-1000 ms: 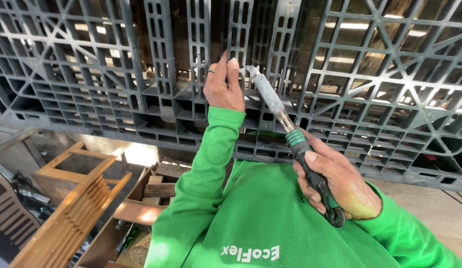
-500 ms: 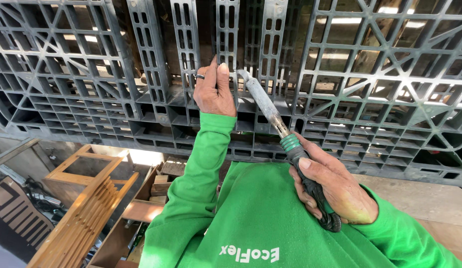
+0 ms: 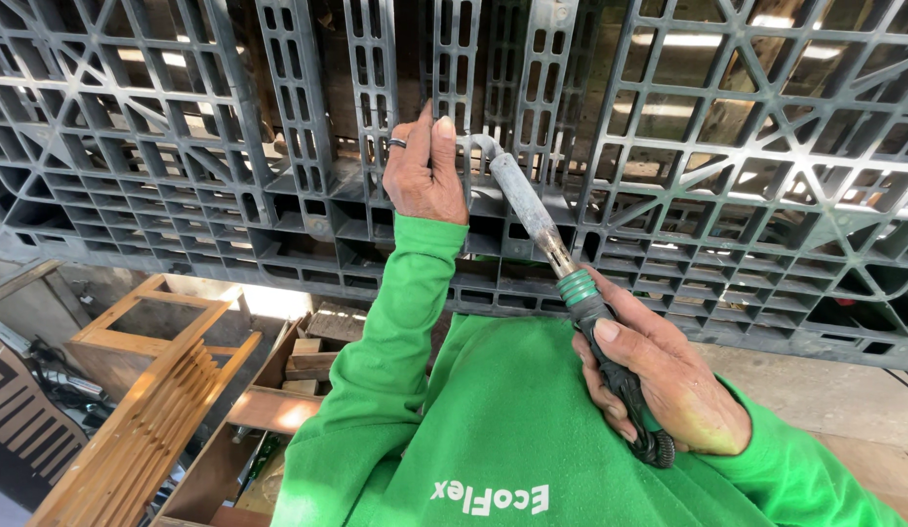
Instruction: The person uses a hot air welding tool to melt and fuse the plastic grid of a large grey crate. They move the tool along the grid lines, applying heat to smooth or repair the surface. The person holds the crate steady with one hand while operating the tool with the other.
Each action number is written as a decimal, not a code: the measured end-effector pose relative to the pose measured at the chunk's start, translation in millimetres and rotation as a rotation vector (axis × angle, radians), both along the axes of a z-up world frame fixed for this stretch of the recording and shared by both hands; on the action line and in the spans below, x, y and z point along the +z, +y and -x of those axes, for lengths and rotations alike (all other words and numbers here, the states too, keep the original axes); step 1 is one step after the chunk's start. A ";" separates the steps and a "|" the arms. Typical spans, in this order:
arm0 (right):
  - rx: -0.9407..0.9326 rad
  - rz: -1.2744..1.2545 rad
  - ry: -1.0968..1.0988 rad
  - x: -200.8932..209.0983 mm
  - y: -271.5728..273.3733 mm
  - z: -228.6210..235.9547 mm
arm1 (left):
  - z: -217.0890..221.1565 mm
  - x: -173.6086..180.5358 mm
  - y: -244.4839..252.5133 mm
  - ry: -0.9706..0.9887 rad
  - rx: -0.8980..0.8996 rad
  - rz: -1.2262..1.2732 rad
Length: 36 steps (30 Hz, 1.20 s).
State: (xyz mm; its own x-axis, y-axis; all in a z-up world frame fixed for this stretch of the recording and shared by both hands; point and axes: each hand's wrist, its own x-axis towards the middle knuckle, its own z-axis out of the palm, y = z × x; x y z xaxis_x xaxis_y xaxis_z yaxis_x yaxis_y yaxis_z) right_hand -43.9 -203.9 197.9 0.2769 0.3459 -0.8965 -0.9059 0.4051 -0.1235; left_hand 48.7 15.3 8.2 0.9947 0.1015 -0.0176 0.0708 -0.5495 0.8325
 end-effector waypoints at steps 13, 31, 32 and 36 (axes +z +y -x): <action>-0.026 0.000 0.015 -2.7 1.5 4.6 | -0.3 -0.6 -0.3 0.005 0.005 0.003; -0.103 -0.158 -0.106 -6.7 -0.8 7.2 | -3.4 7.7 -2.9 0.017 0.022 0.050; -0.103 -0.161 -0.103 -5.9 0.3 6.4 | -3.2 7.3 -3.0 0.028 0.028 0.054; -0.007 -0.019 0.029 -0.8 4.8 0.9 | -2.2 5.5 -1.6 -0.023 0.008 0.004</action>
State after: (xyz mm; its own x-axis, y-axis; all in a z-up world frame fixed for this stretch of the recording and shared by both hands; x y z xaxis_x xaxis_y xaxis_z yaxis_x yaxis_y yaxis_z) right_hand -44.8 -199.0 197.1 0.2537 0.3610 -0.8974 -0.9060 0.4137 -0.0897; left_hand 50.9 13.7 13.7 0.9939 0.1098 0.0047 0.0564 -0.5460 0.8359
